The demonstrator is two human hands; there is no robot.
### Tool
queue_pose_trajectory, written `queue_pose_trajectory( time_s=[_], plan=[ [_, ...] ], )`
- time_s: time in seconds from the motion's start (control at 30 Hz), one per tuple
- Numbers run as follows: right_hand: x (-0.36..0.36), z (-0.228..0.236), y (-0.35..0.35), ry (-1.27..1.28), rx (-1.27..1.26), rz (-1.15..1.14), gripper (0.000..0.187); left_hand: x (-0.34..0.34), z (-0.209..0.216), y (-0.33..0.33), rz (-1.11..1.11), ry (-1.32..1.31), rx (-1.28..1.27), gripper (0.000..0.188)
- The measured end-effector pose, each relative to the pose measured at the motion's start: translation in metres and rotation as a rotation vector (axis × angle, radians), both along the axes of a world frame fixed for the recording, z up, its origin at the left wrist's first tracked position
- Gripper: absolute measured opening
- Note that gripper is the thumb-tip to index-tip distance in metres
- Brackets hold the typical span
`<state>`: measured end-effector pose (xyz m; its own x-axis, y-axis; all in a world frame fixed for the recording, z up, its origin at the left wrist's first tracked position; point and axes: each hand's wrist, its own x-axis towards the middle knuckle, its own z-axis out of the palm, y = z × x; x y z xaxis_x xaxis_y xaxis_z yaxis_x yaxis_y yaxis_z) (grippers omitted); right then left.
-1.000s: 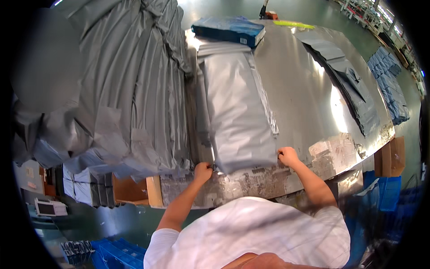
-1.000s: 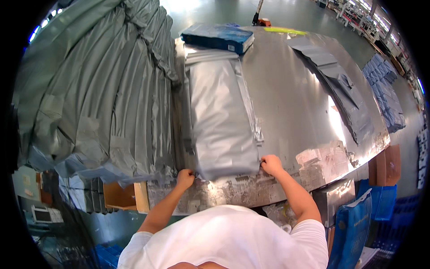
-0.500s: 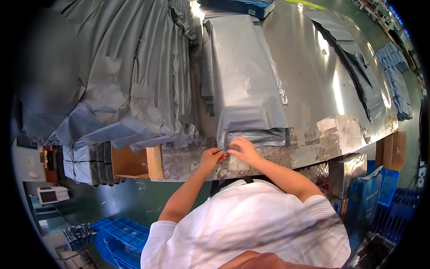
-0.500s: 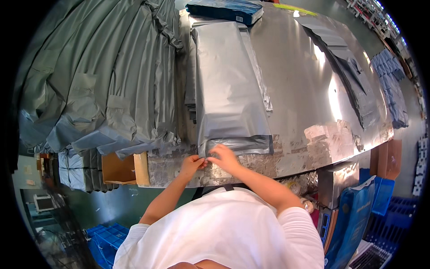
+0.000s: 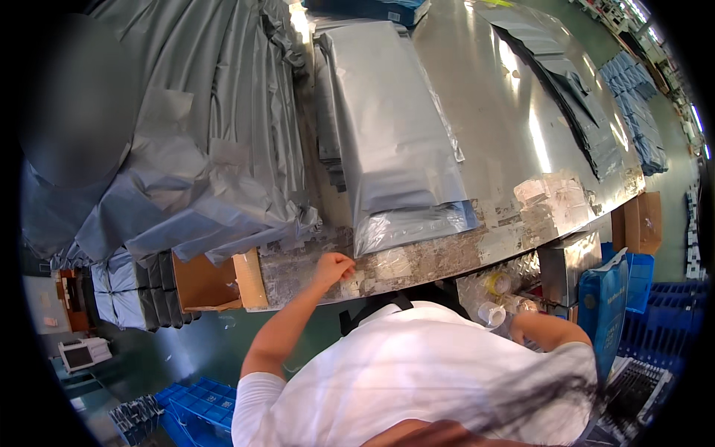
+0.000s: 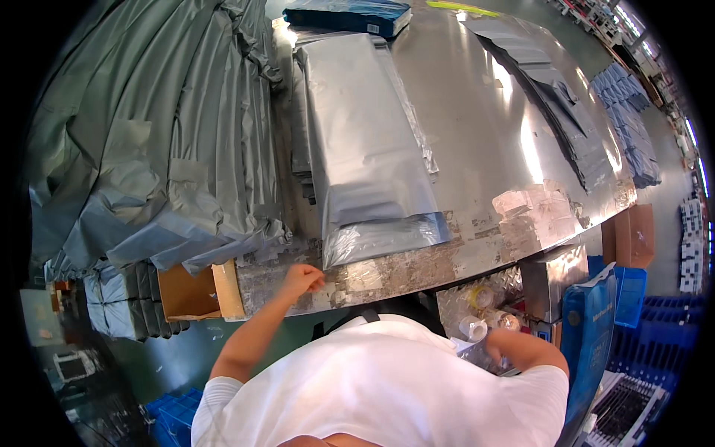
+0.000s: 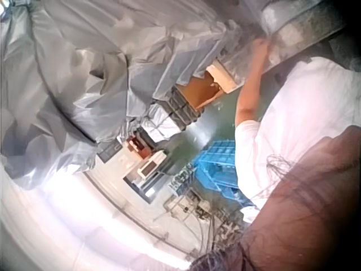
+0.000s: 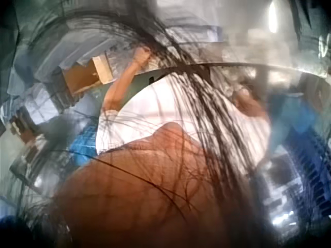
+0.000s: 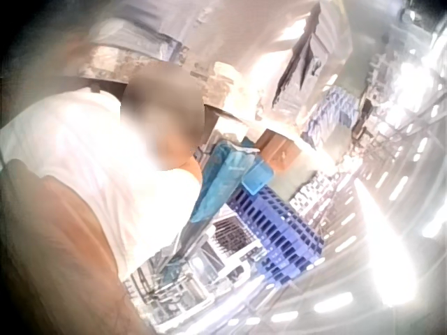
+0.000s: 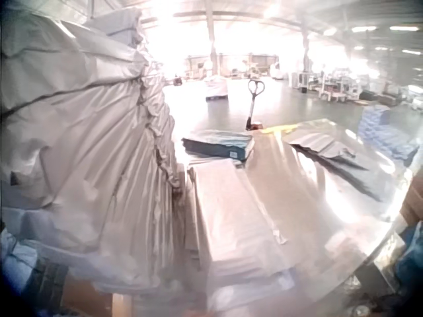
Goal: The person repeatedly picks up blue packages labeled 'Manhua' and places them into gray plastic mailers on a metal table. The person then folds the mailers closed and stacks them on the left side of the table. This process is repeated continuously throughout the clip.
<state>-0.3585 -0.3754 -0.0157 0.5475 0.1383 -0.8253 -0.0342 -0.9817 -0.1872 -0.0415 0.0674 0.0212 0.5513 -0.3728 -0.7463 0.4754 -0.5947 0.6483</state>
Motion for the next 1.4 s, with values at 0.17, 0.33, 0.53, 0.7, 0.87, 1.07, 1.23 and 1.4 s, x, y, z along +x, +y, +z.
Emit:
queue_pose_trajectory(
  time_s=[0.17,0.33,0.53,0.7,0.87,1.07,1.23,1.4],
  plan=[
    [0.199,0.128,0.019,-1.164,-0.063,0.323,0.052,0.043,0.04,-0.027,-0.756,-1.562,0.096,0.024],
    [0.286,0.08,-0.011,-1.022,0.126,0.701,0.035,0.091,0.035,-0.062,-1.159,-1.643,-0.186,0.024],
    [0.253,0.077,-0.004,-1.111,0.56,0.0,0.021,0.05,0.029,-0.033,-0.644,-1.439,-0.129,0.019],
    [0.201,0.073,0.03,-1.165,0.692,-0.679,0.017,-0.02,0.018,-0.024,0.209,-1.209,-0.092,0.015],
    [0.19,0.019,0.069,-1.007,0.716,-1.174,0.039,-0.036,-0.014,-0.033,0.629,-0.814,-0.045,0.034],
    [0.18,-0.008,0.082,-0.773,0.453,-1.123,0.042,-0.041,-0.062,-0.037,0.493,-0.697,0.074,0.038],
    [0.198,-0.004,0.081,-0.698,0.214,-0.898,0.036,-0.031,-0.059,-0.043,0.307,-0.608,0.111,0.021],
    [0.235,0.008,0.061,-0.885,0.808,-1.39,0.039,0.007,-0.038,-0.054,0.413,-0.887,0.067,0.034]
  ],
)
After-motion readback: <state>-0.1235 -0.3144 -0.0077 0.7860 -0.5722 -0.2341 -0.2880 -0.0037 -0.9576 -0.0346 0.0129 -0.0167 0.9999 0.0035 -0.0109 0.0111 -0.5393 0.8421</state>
